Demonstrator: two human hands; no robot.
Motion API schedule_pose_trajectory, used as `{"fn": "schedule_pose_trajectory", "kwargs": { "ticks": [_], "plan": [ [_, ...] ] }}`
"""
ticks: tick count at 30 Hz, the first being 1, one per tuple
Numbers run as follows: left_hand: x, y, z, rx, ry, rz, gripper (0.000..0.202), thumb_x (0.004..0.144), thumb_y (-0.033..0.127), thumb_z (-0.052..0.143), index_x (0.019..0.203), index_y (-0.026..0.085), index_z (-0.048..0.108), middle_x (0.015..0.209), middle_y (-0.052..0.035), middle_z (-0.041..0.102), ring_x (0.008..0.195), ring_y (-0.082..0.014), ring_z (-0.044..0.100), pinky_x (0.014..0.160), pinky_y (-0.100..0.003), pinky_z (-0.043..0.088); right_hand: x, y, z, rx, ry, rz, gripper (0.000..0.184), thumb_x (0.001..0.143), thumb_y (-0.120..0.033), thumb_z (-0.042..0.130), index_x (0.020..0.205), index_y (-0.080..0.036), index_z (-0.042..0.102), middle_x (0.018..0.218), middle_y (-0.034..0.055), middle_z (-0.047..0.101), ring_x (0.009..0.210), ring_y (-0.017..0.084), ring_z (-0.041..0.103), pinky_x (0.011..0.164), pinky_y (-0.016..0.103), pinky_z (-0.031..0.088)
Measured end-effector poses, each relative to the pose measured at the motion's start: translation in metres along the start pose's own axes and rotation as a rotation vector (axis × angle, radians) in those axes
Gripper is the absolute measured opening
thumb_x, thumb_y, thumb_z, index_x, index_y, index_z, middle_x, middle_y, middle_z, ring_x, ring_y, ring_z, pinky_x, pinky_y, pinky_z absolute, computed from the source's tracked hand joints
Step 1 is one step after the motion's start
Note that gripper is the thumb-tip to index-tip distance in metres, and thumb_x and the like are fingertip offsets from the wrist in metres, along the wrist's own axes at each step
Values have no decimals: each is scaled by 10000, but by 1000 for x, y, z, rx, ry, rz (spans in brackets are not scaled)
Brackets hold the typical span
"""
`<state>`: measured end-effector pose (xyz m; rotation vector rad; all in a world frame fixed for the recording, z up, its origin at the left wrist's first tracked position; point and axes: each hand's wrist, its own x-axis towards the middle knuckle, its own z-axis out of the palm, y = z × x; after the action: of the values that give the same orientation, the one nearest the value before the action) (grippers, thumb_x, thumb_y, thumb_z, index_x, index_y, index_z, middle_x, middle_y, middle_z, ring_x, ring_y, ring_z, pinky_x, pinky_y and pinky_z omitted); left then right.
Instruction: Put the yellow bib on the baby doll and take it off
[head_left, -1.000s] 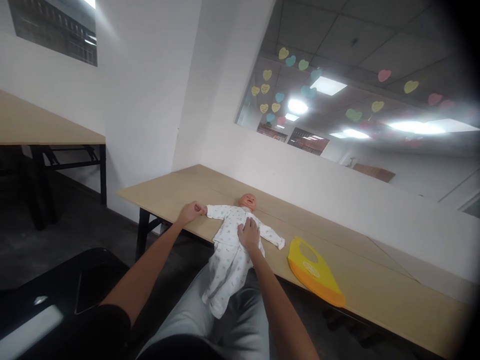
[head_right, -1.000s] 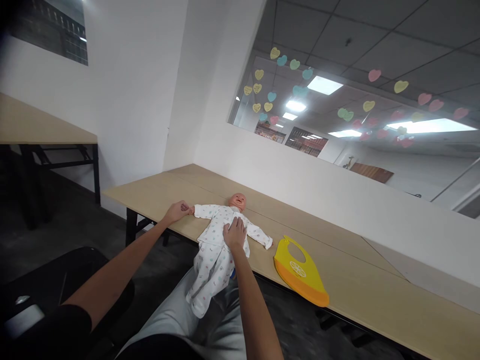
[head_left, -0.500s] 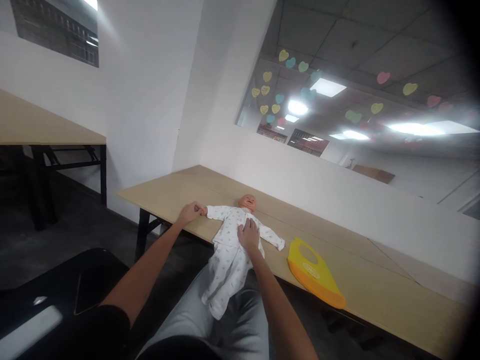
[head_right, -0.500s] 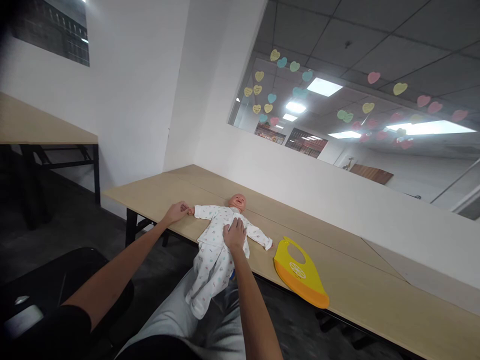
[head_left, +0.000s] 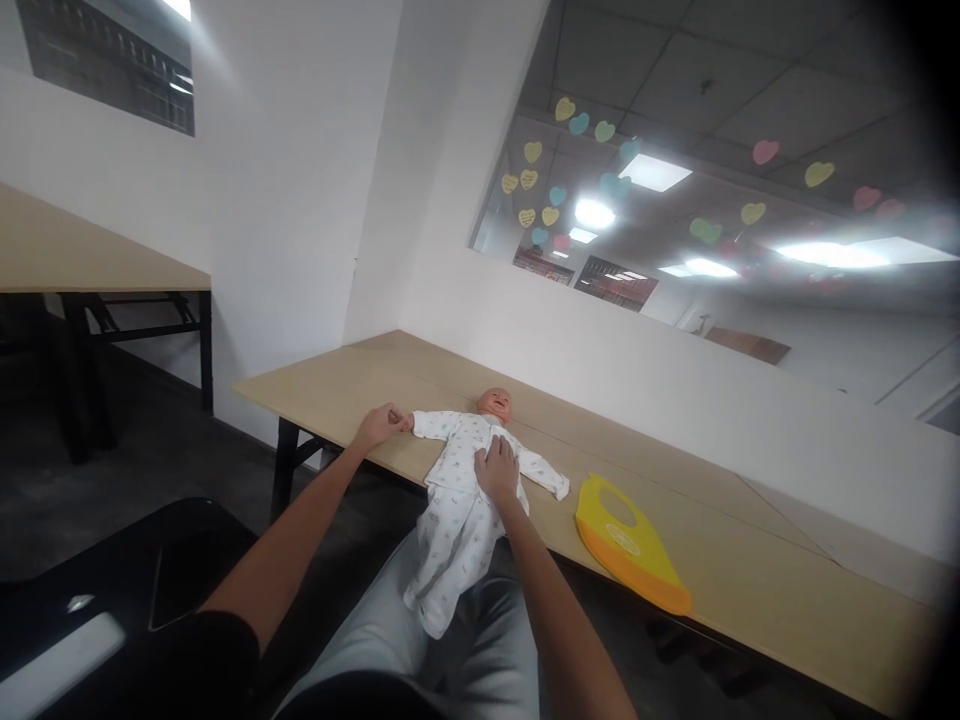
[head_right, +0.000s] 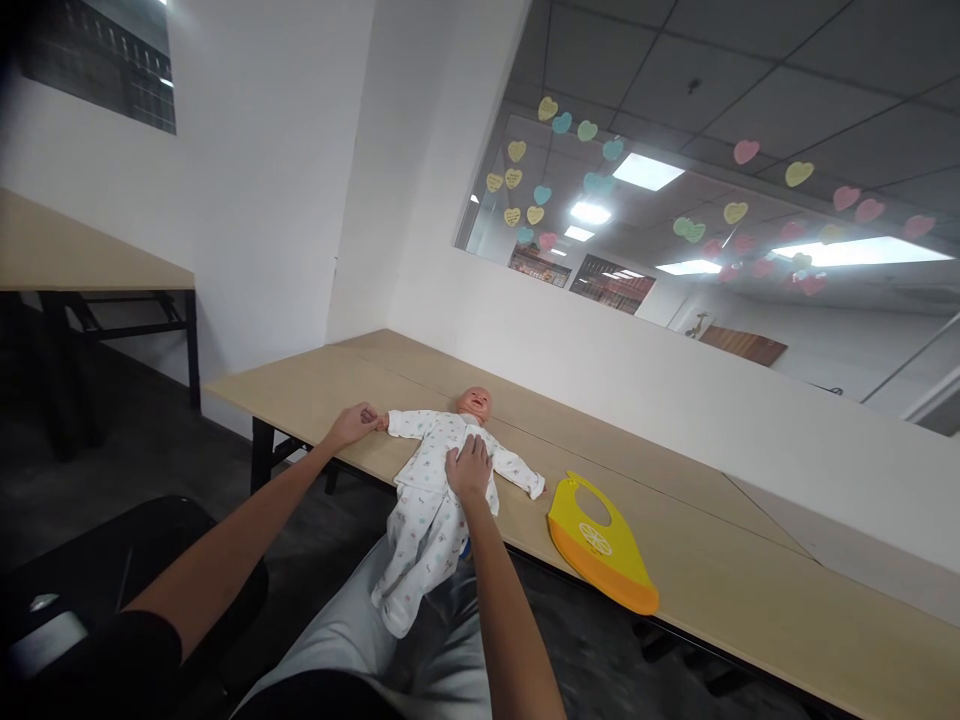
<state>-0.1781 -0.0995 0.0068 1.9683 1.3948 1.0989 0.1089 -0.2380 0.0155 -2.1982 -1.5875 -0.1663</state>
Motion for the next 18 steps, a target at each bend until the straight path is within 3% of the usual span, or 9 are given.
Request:
{"fn": "schedule_pose_trajectory", "kwargs": {
  "ticks": [18],
  "plan": [
    [6, -9, 4, -27, 7, 24, 187, 812, 362, 634, 904, 201, 661, 875, -59, 750, 849, -191, 706, 769, -278, 519, 0, 1, 0, 11, 5, -11, 630, 1043, -384, 356, 1599, -89, 384, 1648, 193, 338, 1527, 307, 337, 1244, 479, 320]
  ]
}}
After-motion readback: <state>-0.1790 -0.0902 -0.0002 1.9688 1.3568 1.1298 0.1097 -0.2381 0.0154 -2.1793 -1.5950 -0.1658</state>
